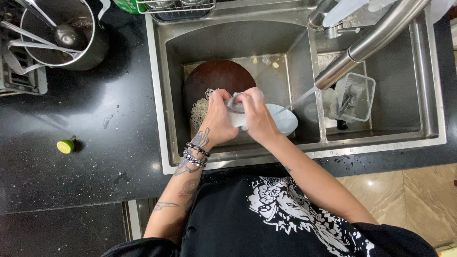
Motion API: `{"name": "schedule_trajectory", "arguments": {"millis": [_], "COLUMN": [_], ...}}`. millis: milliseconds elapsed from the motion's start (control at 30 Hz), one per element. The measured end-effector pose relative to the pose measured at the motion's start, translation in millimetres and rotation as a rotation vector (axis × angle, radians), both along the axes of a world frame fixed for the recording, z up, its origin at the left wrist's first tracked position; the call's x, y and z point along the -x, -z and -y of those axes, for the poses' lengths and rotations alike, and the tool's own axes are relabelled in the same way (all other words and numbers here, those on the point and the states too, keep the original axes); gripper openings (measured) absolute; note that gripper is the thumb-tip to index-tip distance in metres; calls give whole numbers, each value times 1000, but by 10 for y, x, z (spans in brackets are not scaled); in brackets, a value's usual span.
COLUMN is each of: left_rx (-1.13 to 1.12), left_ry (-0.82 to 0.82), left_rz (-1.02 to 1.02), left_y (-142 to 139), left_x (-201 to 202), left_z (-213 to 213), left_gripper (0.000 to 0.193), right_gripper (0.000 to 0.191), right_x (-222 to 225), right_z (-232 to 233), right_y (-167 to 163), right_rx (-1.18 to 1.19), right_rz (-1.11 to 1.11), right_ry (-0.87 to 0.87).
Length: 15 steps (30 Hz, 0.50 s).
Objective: The person washes dishes at a kitchen sink. They pick up a scrub sponge, rinse a knife, scrub and rinse a plastic container, scrub a spoon, and then wash a white bowl, rubbing its inside and outside under running water.
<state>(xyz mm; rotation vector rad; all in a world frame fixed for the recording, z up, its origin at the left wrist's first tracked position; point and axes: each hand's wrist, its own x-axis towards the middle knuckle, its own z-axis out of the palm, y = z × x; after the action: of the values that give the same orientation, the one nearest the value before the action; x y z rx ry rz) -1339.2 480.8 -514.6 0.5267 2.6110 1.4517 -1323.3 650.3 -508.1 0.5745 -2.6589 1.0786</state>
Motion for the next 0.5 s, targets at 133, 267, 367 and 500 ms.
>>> {"name": "schedule_trajectory", "arguments": {"millis": [133, 267, 367, 500], "left_rx": [-61, -198, -318, -265], "left_ry": [-61, -16, -65, -226], "left_rz": [-75, -107, -138, -23], "left_y": [-35, 4, 103, 260], "left_x": [-20, -65, -94, -72], "left_z": [45, 114, 149, 161], "left_gripper": [71, 77, 79, 63], "right_gripper": [59, 58, 63, 63], "right_x": [-4, -9, 25, 39], "right_z": [-145, -247, -327, -340], "right_y": [124, 325, 478, 542], "right_rx": [169, 205, 253, 521], "right_rz": [45, 71, 77, 127], "right_ry": [65, 134, 282, 414]}}
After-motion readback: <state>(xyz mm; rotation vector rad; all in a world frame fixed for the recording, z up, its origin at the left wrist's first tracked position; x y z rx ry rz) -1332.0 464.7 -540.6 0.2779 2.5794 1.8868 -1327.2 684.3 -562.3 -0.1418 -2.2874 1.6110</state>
